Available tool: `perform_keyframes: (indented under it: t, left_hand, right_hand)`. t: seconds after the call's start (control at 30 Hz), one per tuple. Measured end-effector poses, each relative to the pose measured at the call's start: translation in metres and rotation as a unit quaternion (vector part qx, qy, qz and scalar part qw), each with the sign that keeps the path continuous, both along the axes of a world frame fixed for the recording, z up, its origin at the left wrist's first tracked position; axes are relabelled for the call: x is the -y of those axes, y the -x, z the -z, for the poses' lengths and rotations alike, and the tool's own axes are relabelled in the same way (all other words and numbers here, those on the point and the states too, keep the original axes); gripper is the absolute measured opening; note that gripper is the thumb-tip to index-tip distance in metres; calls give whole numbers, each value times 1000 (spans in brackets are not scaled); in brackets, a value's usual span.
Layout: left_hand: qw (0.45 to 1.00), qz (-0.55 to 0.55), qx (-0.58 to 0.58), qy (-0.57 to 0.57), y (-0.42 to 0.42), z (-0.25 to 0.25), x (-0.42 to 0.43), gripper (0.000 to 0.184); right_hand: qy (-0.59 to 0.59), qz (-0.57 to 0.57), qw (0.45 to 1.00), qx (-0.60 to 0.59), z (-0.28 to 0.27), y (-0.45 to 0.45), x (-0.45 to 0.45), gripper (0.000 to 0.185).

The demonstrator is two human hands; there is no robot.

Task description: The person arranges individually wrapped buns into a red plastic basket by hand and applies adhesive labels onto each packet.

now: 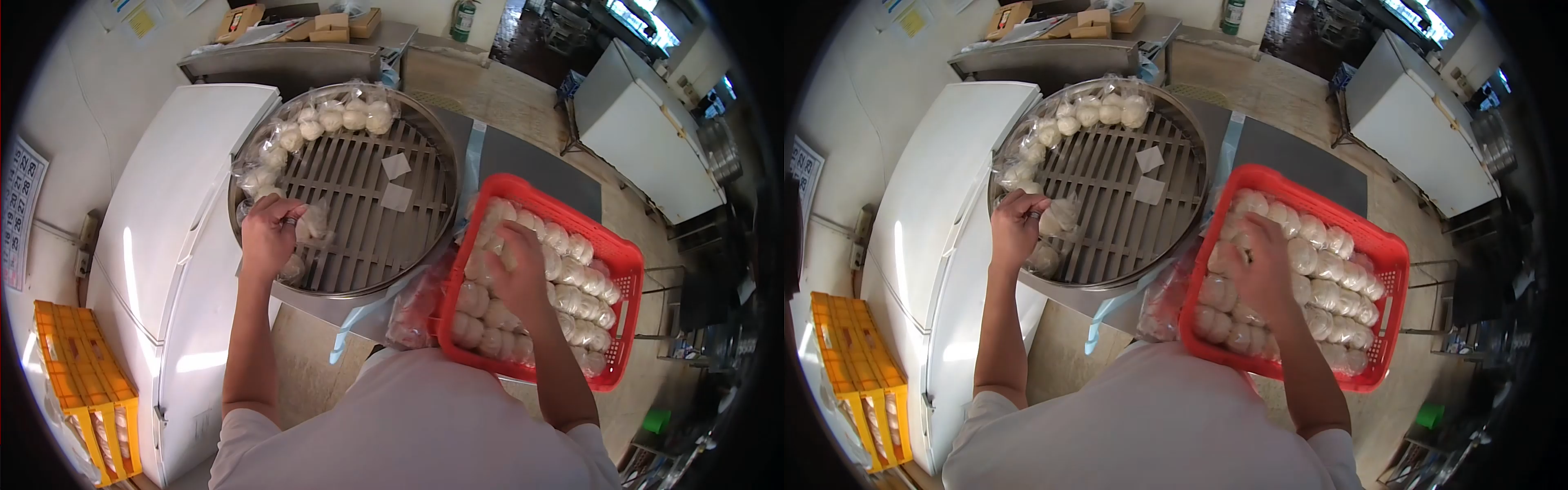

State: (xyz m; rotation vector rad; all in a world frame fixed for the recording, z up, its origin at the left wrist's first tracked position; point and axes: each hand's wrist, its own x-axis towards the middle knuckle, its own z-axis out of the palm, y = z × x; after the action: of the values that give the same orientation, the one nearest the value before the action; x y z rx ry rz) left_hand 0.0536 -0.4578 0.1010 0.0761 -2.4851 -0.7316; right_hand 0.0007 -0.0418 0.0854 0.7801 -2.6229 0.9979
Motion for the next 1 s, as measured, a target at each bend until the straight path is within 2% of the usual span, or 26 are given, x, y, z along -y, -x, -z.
perform_keyframes:
  t: [0.07, 0.17, 0.27, 0.37, 0.4, 0.47, 0.5, 0.53, 0.57, 0.63, 0.73, 0.77, 0.8, 0.83, 0.87, 0.93, 0.97, 1.0]
  left_hand:
    - [997, 51, -3, -49, 5, -28, -29, 13]
    - [969, 223, -33, -105, 18, -54, -75, 8]
    - [910, 370, -22, -185, 26, -83, -137, 3]
    - [865, 393, -15, -311, 35, -76, -186, 6]
    - [847, 417, -41, -327, 48, -53, -190, 25]
    - [762, 417, 31, -494, 49, -19, -216, 50]
    - [709, 411, 72, -568, 45, -12, -229, 64]
    - [721, 463, 126, -500, 37, -14, -243, 88]
    - [754, 441, 163, -459, 29, -9, -258, 84]
    - [806, 400, 235, -369, 10, 2, -288, 78]
    - [813, 401, 321, -276, 10, 3, -310, 68]
    - [736, 380, 344, -441, 9, 13, -320, 63]
    - [635, 343, 360, -591, 9, 30, -329, 59]
    - [513, 289, 368, -720, 7, 35, -338, 55]
    - [490, 267, 430, -709, 1, 34, -342, 53]
    - [490, 276, 505, -654, -1, 19, -358, 57]
    - [490, 279, 540, -625, -2, 16, -365, 60]
    - [461, 288, 561, -624, 2, 34, -366, 65]
  right_hand:
    - [2, -54, 998, 8, -23, -3, 24, 56]
    - [-12, -138, 990, -27, -55, 3, 56, 69]
    - [-11, -223, 975, -22, -57, 16, 58, 59]
    - [67, -223, 966, 113, -47, 23, 32, 36]
    - [131, -178, 962, 161, -43, 21, 22, 30]
    - [261, -85, 929, 248, -36, 10, 2, 19]
    - [287, -76, 915, 272, -35, 8, -7, 20]
    - [313, -65, 901, 295, -35, 5, -17, 22]
    - [339, -53, 884, 317, -34, 3, -26, 23]
    - [325, -29, 921, 213, -15, 1, -41, 24]
    - [263, -17, 957, 120, -24, -27, -74, 26]
    - [236, -21, 966, 102, -29, -37, -84, 27]
    - [164, -83, 983, -21, -28, -40, -99, 44]
    - [124, -69, 990, -28, -33, -51, -109, 50]
    - [83, -55, 994, -36, -42, -65, -116, 56]
    - [14, -22, 999, -32, -34, -82, -137, 67]
    - [42, 8, 999, 22, -34, -85, -150, 65]
    - [71, 37, 994, 76, -34, -88, -163, 63]
